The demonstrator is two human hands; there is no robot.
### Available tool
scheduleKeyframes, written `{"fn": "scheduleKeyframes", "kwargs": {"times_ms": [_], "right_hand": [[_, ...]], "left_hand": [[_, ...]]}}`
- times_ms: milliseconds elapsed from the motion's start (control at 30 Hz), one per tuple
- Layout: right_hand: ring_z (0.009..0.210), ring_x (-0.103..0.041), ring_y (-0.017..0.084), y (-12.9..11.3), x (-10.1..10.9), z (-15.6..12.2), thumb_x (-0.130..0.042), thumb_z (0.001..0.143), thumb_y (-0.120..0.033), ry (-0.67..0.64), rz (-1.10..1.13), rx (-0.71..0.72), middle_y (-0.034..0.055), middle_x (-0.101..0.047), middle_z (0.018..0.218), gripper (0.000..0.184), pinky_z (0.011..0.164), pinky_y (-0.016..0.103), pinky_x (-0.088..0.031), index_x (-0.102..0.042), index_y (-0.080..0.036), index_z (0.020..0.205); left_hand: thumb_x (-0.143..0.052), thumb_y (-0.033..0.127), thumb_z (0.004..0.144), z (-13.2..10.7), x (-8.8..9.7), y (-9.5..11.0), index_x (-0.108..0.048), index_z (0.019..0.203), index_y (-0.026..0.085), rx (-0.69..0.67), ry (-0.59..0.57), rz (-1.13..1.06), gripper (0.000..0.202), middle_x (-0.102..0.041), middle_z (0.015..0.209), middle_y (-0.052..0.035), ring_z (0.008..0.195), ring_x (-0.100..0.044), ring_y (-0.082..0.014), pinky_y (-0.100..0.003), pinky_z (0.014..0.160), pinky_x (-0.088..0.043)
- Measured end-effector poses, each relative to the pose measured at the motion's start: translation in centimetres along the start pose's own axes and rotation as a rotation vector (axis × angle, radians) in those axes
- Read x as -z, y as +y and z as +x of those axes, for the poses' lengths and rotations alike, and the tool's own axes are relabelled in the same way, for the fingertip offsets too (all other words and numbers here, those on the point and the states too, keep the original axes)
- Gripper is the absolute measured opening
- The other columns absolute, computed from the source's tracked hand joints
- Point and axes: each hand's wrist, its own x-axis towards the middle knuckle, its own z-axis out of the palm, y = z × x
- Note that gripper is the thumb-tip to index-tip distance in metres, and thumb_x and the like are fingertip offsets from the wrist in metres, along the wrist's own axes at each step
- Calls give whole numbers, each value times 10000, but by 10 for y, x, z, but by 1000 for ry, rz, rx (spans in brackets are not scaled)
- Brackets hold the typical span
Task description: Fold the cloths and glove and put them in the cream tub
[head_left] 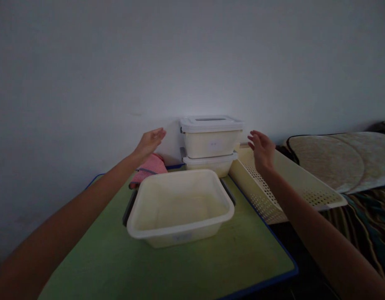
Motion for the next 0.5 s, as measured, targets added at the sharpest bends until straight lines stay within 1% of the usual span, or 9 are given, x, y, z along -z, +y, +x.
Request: {"fn": "scheduleKeyframes", "kwargs": {"times_ms": [67,133,167,233,300,367,433,500], "right_hand": [[935,-618,189,1,14,-29,-578,742,-471,-95,-1,-34,50,-639,1069,313,841,390,-477,-617,-238,949],[906,-630,185,7,28,-58,-613,732,-436,-221,-4,-106,45,-652,1044,285,850,395,-477,-628,-240,938],[904,-632,185,10,33,-71,-629,727,-414,-282,3,-147,45,-658,1034,275,868,400,-471,-631,-238,938],[913,-635,193,17,39,-93,-650,721,-373,-403,31,-256,50,-678,984,252,905,410,-454,-639,-225,924],[938,-631,196,23,38,-108,-668,701,-344,-539,83,-372,53,-682,989,259,922,400,-448,-643,-220,927],[953,-629,211,24,31,-117,-702,649,-326,-672,125,-448,59,-682,1006,313,891,394,-471,-650,-214,937],[959,-624,237,22,23,-121,-740,578,-311,-827,129,-472,63,-683,1007,402,830,398,-504,-656,-208,957],[966,-616,267,18,16,-121,-787,484,-289,-944,110,-468,62,-686,994,505,773,397,-525,-662,-202,966]], "left_hand": [[-603,464,754,-17,29,-12,-561,1164,143,46,-10,-81,523,-444,1363,-142,1201,-473,-258,-404,992,-361],[-636,518,710,-36,56,-29,-534,1198,183,72,-54,-169,600,-382,1413,-122,1251,-415,-273,-414,1026,-326],[-641,554,689,-46,67,-40,-510,1224,204,94,-91,-221,653,-353,1432,-114,1279,-376,-281,-424,1042,-305],[-603,697,615,-66,84,-62,-451,1275,234,125,-155,-355,820,-325,1447,-114,1321,-302,-297,-449,1067,-256],[-563,794,517,-86,91,-84,-396,1309,256,143,-206,-449,972,-322,1447,-123,1341,-253,-310,-468,1086,-203],[-529,823,501,-104,92,-102,-341,1341,274,156,-309,-482,1022,-315,1453,-110,1355,-218,-310,-473,1091,-187],[-506,845,487,-120,90,-115,-298,1364,292,171,-443,-480,1057,-331,1448,-83,1349,-230,-326,-476,1073,-235],[-509,844,495,-131,91,-125,-307,1367,295,191,-591,-427,1050,-396,1411,-63,1325,-279,-342,-467,1032,-316]]}}
